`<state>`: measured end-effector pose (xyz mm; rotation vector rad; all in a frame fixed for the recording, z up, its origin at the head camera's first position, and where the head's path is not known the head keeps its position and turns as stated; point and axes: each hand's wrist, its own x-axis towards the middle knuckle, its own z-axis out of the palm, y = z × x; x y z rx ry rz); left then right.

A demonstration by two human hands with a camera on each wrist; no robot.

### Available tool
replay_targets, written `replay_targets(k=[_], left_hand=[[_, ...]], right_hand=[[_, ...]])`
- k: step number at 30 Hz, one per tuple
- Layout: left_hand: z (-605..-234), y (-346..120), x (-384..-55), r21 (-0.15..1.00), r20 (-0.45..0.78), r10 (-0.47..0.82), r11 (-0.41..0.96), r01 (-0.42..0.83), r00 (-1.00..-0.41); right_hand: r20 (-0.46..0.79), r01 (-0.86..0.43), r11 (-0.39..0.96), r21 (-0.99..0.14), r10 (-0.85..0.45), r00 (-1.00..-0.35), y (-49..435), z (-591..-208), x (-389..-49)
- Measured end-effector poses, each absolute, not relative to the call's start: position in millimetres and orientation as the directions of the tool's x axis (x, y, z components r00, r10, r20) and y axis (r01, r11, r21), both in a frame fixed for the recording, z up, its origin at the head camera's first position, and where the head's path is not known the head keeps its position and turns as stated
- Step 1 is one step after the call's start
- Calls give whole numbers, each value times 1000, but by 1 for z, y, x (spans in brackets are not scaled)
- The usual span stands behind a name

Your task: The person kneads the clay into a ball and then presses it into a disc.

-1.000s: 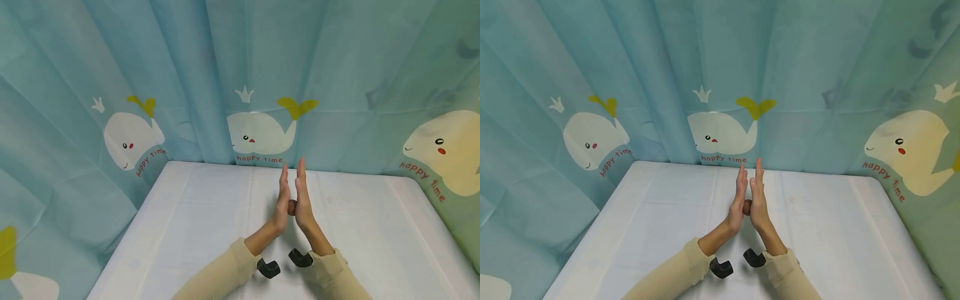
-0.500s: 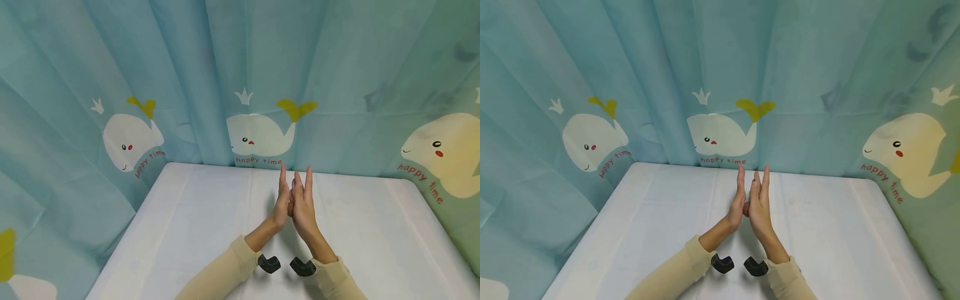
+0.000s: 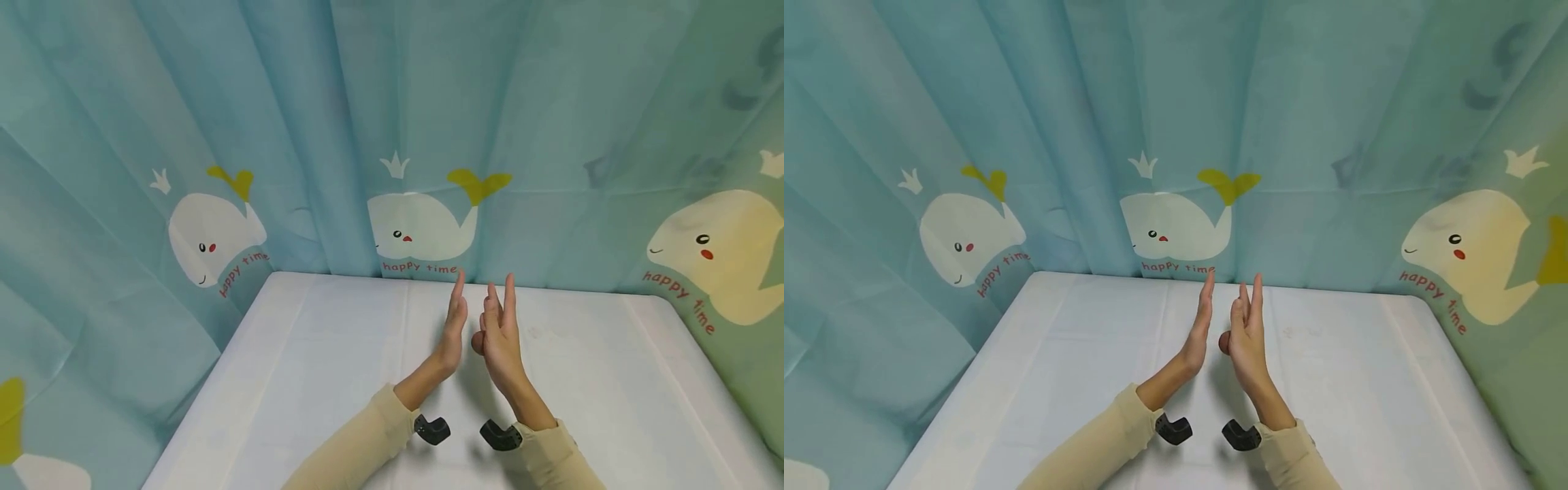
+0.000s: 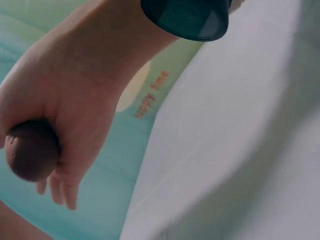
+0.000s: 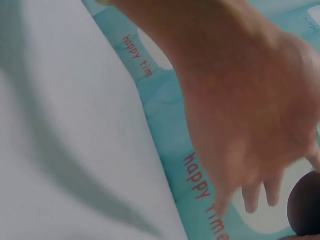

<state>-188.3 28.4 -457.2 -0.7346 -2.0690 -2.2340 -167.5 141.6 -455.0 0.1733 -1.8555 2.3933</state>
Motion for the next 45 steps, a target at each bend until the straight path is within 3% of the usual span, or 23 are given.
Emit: replay_targets(k=[6, 12, 18, 23, 27, 32, 37, 45], left_hand=[[-466, 14, -191, 949, 305, 280, -10, 315, -910], [-472, -1, -196, 946, 264, 231, 129, 298, -936], [-478, -15, -200, 934, 257, 211, 196, 298, -943], [-482, -26, -202, 921, 252, 206, 249, 300, -946], [-487, -36, -204, 909, 257, 190, 284, 304, -947], [-490, -47, -205, 904, 262, 181, 297, 307, -948], [-494, -54, -206, 899, 253, 181, 320, 300, -950], [-497, -63, -205, 894, 230, 216, 338, 293, -949]], right_hand=[[67, -72, -84, -994, 65, -996, 162, -462, -172], [47, -43, 136, -990, 27, -999, 187, -473, -181], [98, -88, 410, -908, 4, -995, 203, -479, -190], [222, -193, 579, -792, -22, -975, 217, -490, -196], [342, -296, 652, -697, -60, -938, 229, -498, -201], [393, -355, 723, -592, -126, -911, 244, -506, -210], [394, -367, 800, -474, -180, -901, 258, -511, -217], [274, -250, 866, -434, -137, -952, 273, -521, -214]])
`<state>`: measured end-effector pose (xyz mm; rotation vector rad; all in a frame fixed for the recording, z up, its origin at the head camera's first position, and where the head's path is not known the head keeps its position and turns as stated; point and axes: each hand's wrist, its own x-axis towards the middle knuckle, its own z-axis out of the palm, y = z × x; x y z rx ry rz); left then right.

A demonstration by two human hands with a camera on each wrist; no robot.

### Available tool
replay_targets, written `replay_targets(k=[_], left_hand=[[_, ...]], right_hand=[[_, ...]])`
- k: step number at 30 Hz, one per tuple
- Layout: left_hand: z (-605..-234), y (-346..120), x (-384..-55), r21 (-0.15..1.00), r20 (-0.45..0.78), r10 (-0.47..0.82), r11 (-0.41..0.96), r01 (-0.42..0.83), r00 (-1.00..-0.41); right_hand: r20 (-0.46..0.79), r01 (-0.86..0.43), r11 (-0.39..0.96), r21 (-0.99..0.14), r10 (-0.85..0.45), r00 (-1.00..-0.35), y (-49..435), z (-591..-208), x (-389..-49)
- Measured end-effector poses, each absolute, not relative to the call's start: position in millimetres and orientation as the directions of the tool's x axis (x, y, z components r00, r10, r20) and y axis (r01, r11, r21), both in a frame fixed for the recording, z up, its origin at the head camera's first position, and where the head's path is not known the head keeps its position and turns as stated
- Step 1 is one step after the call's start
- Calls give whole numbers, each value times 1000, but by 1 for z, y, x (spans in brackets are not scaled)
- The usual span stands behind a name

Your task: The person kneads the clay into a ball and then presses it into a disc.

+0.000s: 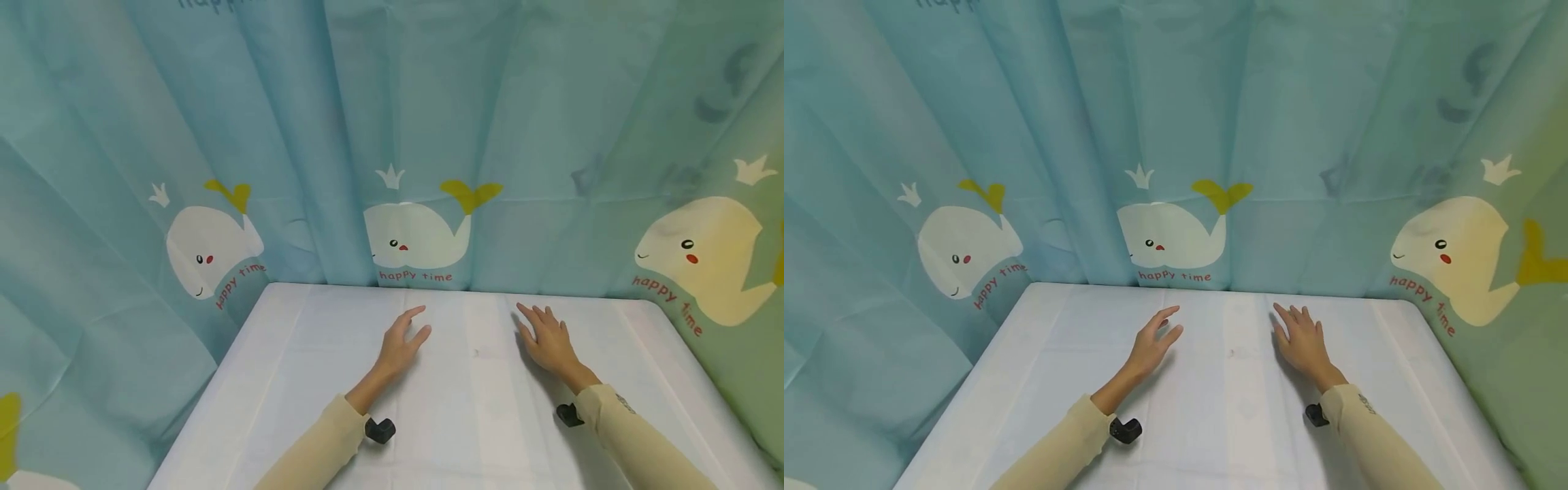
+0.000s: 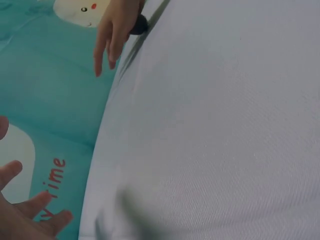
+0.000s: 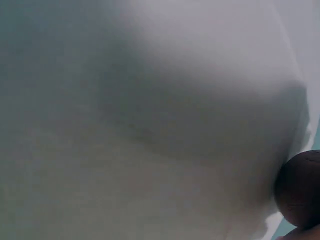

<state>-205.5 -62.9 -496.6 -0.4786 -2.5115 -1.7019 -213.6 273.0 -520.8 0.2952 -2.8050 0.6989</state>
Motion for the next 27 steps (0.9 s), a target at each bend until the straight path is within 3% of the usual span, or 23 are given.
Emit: replay_targets(k=[5, 12, 27], left_hand=[[-498, -67, -209, 901, 209, 218, 337, 274, -953], [-494, -70, -214, 893, 230, 235, 334, 301, -945], [-493, -84, -211, 908, 231, 189, 310, 281, -954]], right_hand=[[175, -178, 906, -384, -118, -977, 278, -522, -211], [14, -33, 906, -423, -30, -999, 289, -522, -210], [-9, -22, 932, -361, -27, -1000, 272, -534, -211]])
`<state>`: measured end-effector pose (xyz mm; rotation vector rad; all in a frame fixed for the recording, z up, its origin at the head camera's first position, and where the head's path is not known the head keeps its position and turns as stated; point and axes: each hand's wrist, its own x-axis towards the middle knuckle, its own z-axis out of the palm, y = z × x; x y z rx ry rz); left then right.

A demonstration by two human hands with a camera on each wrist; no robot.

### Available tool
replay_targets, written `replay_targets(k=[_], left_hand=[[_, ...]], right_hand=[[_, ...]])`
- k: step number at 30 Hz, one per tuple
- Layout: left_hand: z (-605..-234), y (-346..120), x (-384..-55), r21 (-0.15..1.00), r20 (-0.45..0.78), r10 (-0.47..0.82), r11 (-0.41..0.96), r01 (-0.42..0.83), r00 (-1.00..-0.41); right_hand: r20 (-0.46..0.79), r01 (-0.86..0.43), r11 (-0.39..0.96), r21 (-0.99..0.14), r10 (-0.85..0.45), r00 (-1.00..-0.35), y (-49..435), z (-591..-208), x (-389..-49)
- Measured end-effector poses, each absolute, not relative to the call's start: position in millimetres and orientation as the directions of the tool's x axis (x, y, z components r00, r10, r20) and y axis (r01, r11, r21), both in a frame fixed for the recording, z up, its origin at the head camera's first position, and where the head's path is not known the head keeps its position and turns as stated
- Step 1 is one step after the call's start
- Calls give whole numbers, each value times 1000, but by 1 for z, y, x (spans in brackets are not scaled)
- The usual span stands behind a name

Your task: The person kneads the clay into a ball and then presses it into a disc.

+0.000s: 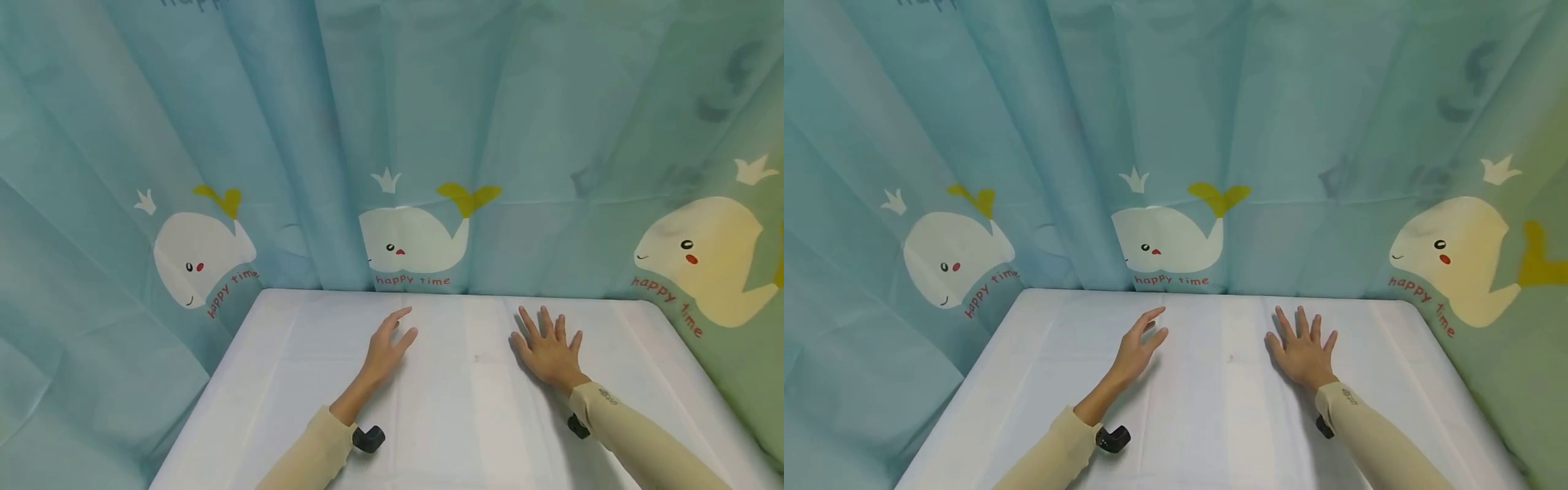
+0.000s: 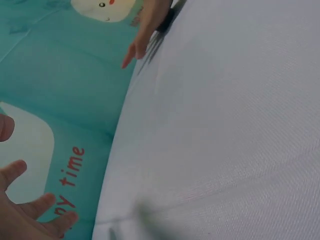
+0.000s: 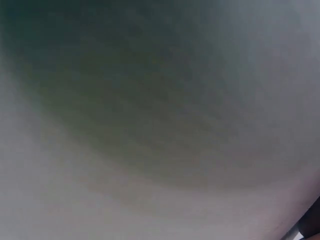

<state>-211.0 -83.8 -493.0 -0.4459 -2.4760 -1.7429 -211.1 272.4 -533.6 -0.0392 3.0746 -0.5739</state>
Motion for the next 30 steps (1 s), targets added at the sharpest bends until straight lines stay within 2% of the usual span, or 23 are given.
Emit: replay_targets(k=[5, 30], left_hand=[[-490, -87, -210, 907, 251, 180, 299, 296, -951], [-488, -91, -213, 901, 260, 151, 317, 296, -954]], right_hand=[[-39, -15, 936, -353, -31, -999, 272, -536, -212], [-30, -15, 951, -308, -25, -999, 269, -542, -226]])
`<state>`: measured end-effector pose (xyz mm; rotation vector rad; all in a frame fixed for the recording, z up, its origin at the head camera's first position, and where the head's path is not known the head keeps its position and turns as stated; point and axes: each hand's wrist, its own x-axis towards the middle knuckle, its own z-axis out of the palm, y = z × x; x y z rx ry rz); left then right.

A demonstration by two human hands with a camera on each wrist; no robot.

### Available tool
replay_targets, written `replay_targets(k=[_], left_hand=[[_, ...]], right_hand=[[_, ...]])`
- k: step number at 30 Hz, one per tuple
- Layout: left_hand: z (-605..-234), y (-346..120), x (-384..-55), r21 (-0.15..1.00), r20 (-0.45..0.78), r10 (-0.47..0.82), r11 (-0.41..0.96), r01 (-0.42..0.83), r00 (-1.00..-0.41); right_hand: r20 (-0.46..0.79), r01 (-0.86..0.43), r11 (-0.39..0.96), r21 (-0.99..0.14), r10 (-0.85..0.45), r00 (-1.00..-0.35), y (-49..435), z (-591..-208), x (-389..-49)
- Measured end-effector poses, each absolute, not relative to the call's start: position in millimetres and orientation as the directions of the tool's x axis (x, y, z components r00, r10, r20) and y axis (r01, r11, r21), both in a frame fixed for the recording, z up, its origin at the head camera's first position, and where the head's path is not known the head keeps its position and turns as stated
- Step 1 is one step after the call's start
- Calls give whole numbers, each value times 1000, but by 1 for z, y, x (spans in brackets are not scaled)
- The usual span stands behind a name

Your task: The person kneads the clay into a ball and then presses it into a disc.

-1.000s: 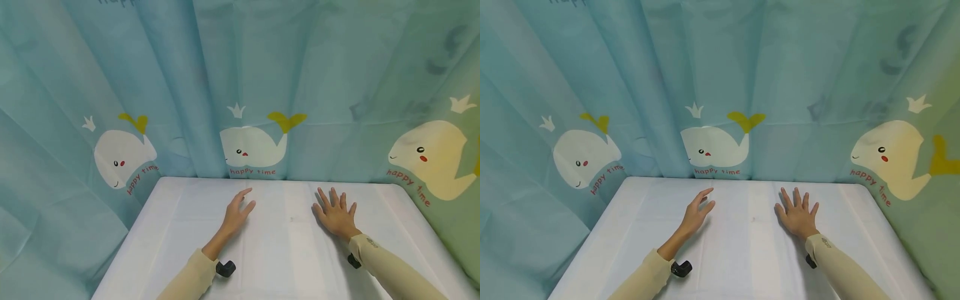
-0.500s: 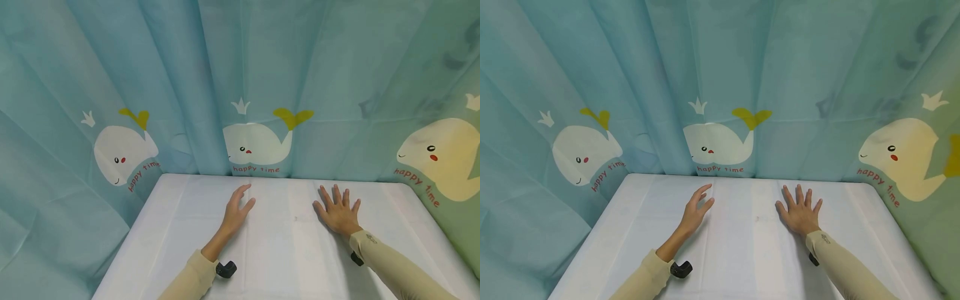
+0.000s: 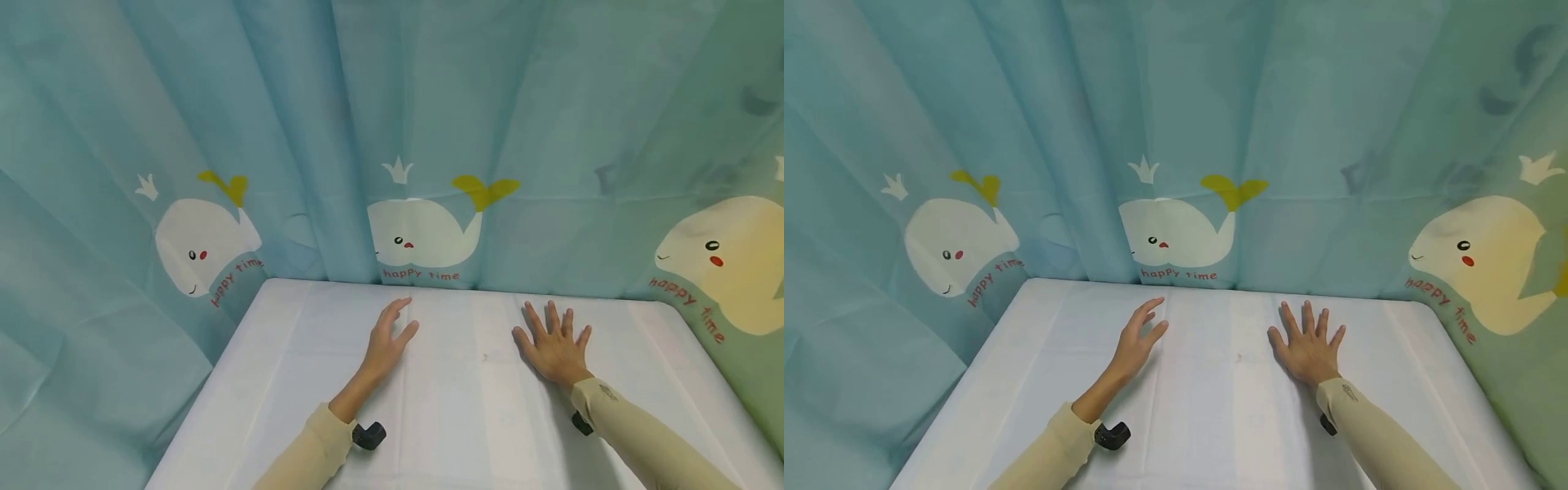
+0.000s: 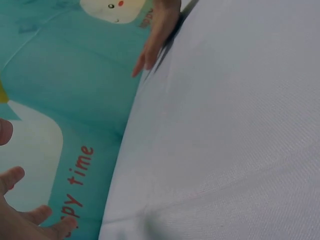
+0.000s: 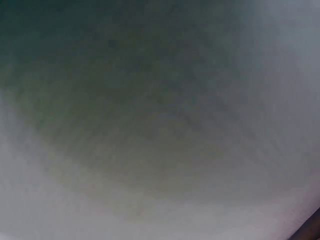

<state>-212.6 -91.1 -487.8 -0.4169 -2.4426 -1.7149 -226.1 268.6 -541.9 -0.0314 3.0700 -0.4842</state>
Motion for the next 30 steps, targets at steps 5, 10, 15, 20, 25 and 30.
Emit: replay_targets(k=[5, 10, 15, 20, 25, 30], left_hand=[[-486, -95, -212, 898, 256, 143, 330, 290, -956], [-488, -101, -212, 895, 252, 139, 344, 286, -958], [-487, -108, -213, 897, 231, 150, 349, 270, -961], [-483, -115, -214, 880, 224, 167, 389, 273, -960], [-479, -125, -218, 814, 293, 213, 456, 360, -932], [-473, -138, -218, 704, 393, 238, 543, 457, -888]], right_hand=[[-44, -23, 946, -323, -39, -998, 263, -541, -228], [-45, -30, 924, -381, -51, -998, 259, -536, -228], [-55, -20, 890, -455, -51, -997, 256, -525, -230], [-3, -124, 886, -447, -140, -990, 257, -507, -229], [155, -260, 878, -402, -215, -964, 270, -480, -212], [289, -300, 883, -362, -200, -936, 287, -460, -191]])
